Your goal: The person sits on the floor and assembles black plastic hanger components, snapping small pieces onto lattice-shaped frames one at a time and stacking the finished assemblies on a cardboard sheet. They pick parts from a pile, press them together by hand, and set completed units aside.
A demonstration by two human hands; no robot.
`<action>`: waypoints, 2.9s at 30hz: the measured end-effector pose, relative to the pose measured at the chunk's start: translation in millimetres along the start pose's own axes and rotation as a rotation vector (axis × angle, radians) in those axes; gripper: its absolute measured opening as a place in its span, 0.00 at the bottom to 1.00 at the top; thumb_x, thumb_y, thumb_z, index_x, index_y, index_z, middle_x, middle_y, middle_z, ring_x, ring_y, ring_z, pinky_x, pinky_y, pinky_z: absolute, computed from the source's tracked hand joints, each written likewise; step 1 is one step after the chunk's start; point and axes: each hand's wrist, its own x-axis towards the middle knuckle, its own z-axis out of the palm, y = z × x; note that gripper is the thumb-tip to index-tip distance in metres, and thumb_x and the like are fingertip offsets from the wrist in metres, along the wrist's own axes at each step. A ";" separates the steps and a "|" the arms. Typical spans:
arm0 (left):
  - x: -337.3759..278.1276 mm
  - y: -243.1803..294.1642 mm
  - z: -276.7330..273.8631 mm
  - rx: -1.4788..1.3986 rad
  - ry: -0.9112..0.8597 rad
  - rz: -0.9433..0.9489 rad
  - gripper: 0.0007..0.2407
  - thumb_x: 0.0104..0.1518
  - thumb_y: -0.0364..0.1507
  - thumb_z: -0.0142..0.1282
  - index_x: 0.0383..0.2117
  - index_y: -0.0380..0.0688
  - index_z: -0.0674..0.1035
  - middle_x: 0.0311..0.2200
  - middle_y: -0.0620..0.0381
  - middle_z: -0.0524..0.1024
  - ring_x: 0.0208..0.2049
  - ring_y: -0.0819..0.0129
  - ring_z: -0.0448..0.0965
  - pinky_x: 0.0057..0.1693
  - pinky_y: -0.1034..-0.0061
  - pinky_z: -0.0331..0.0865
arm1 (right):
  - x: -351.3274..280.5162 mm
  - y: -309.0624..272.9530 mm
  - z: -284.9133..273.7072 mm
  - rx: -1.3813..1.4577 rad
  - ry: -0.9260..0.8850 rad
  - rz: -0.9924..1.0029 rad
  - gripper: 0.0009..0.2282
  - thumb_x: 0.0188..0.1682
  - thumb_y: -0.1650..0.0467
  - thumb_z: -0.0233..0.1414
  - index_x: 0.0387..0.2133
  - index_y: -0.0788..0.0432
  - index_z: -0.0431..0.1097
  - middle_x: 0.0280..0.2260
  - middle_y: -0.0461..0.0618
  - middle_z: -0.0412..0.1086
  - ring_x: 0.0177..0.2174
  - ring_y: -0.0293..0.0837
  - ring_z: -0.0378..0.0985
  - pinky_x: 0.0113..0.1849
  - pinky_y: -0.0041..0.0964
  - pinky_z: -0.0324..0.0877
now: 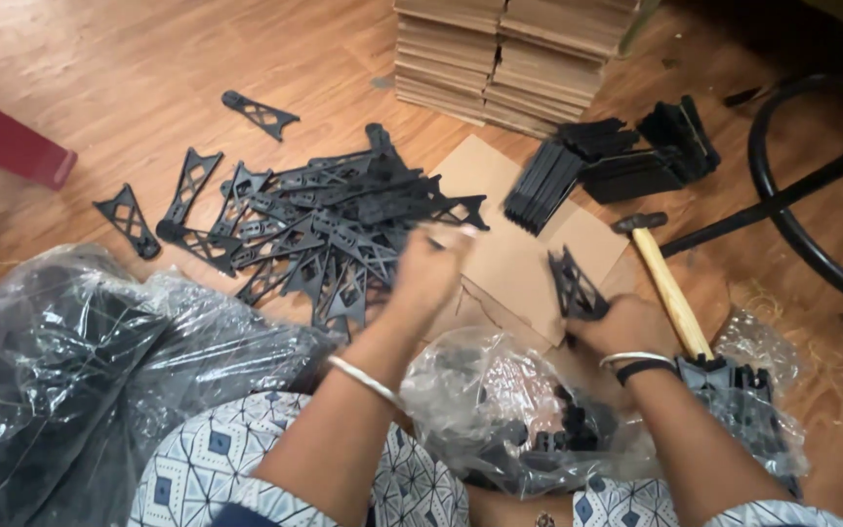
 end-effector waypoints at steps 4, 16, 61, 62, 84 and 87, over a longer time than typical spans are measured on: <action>-15.9 -19.3 31.4 0.093 -0.073 0.113 0.29 0.60 0.41 0.68 0.53 0.24 0.69 0.48 0.34 0.74 0.50 0.55 0.74 0.57 0.67 0.68 | -57.4 -42.0 -49.0 0.345 0.112 -0.234 0.26 0.33 0.53 0.63 0.39 0.58 0.79 0.29 0.56 0.80 0.28 0.53 0.84 0.34 0.47 0.77; 1.8 -4.9 11.1 -0.428 -0.323 -0.055 0.07 0.66 0.28 0.48 0.38 0.39 0.78 0.30 0.51 0.83 0.24 0.70 0.81 0.31 0.76 0.72 | -54.3 -18.8 67.4 -0.004 -0.575 -0.692 0.21 0.25 0.65 0.71 0.33 0.57 0.77 0.32 0.50 0.80 0.34 0.49 0.81 0.40 0.41 0.76; -71.6 16.5 32.7 -0.433 -0.570 -0.265 0.22 0.68 0.44 0.40 0.44 0.35 0.77 0.29 0.53 0.78 0.24 0.66 0.82 0.30 0.70 0.76 | -27.1 -34.9 -20.4 1.770 -0.451 -0.070 0.09 0.49 0.76 0.54 0.42 0.65 0.74 0.38 0.48 0.76 0.37 0.39 0.78 0.43 0.36 0.75; -73.6 18.9 32.1 -0.402 -0.547 -0.267 0.23 0.68 0.45 0.39 0.43 0.33 0.77 0.27 0.51 0.77 0.22 0.64 0.81 0.27 0.69 0.75 | -28.2 -35.5 -21.3 1.733 -0.492 -0.078 0.08 0.50 0.76 0.54 0.41 0.66 0.74 0.37 0.49 0.76 0.37 0.40 0.78 0.43 0.37 0.76; -58.1 8.2 25.3 -0.343 -0.623 -0.196 0.06 0.58 0.25 0.62 0.37 0.36 0.80 0.28 0.58 0.80 0.26 0.76 0.76 0.36 0.80 0.71 | -29.6 -26.7 -40.3 1.540 -0.542 -0.252 0.10 0.48 0.76 0.54 0.43 0.65 0.75 0.37 0.48 0.77 0.36 0.40 0.81 0.41 0.37 0.79; -74.8 30.7 22.0 -0.165 -0.517 -0.143 0.06 0.58 0.26 0.61 0.36 0.37 0.79 0.27 0.58 0.79 0.26 0.76 0.76 0.35 0.80 0.72 | -30.4 -27.0 -40.1 1.528 -0.473 -0.284 0.10 0.47 0.77 0.54 0.42 0.68 0.75 0.36 0.52 0.78 0.35 0.41 0.82 0.40 0.35 0.79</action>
